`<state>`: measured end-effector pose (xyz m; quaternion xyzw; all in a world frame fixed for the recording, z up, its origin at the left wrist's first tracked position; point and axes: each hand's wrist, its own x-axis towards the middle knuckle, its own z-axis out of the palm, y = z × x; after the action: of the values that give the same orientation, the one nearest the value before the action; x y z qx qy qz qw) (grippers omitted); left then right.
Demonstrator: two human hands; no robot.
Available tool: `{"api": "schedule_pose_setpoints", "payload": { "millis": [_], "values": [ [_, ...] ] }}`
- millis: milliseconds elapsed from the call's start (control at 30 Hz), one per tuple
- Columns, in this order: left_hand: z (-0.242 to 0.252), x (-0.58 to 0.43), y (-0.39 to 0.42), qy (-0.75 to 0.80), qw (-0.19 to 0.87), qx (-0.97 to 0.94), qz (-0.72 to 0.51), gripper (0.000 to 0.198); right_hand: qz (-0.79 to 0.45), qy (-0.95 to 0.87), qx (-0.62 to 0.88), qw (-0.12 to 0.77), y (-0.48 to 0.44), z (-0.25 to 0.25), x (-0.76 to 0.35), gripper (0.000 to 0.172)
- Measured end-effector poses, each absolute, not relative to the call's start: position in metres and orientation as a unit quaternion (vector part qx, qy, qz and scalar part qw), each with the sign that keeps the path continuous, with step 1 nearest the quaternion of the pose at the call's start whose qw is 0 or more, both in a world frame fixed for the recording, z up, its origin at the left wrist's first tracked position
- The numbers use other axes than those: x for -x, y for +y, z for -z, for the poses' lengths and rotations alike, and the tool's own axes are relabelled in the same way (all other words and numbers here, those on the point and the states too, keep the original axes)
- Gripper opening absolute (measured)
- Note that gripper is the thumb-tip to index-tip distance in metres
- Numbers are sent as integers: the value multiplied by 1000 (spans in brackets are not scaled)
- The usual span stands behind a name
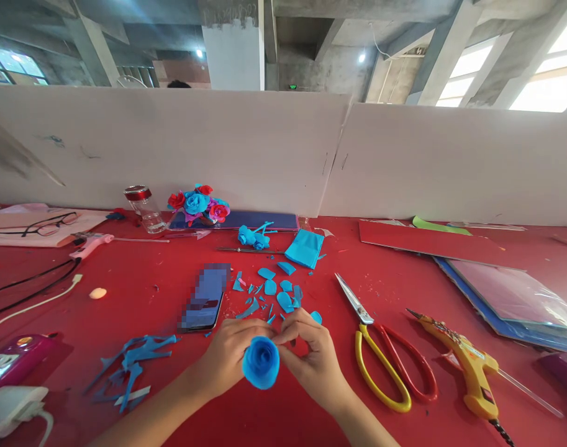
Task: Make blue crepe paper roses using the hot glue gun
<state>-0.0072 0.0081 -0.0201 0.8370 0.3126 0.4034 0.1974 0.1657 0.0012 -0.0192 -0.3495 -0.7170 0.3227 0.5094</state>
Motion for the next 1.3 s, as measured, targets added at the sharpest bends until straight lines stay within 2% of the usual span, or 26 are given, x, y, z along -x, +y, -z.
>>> {"api": "schedule_pose_setpoints", "payload": {
  "millis": [500,867,1300],
  "values": [
    [17,8,4,301,136,-872,-361,21,-326,-722,358,495,1,17,-166,7],
    [15,6,6,308,167,-869,-350,18,-338,-709,369,497,0,18,-167,7],
    [17,7,6,309,156,-842,-414,11,-336,-704,357,514,-2,15,-166,4]
  ]
}}
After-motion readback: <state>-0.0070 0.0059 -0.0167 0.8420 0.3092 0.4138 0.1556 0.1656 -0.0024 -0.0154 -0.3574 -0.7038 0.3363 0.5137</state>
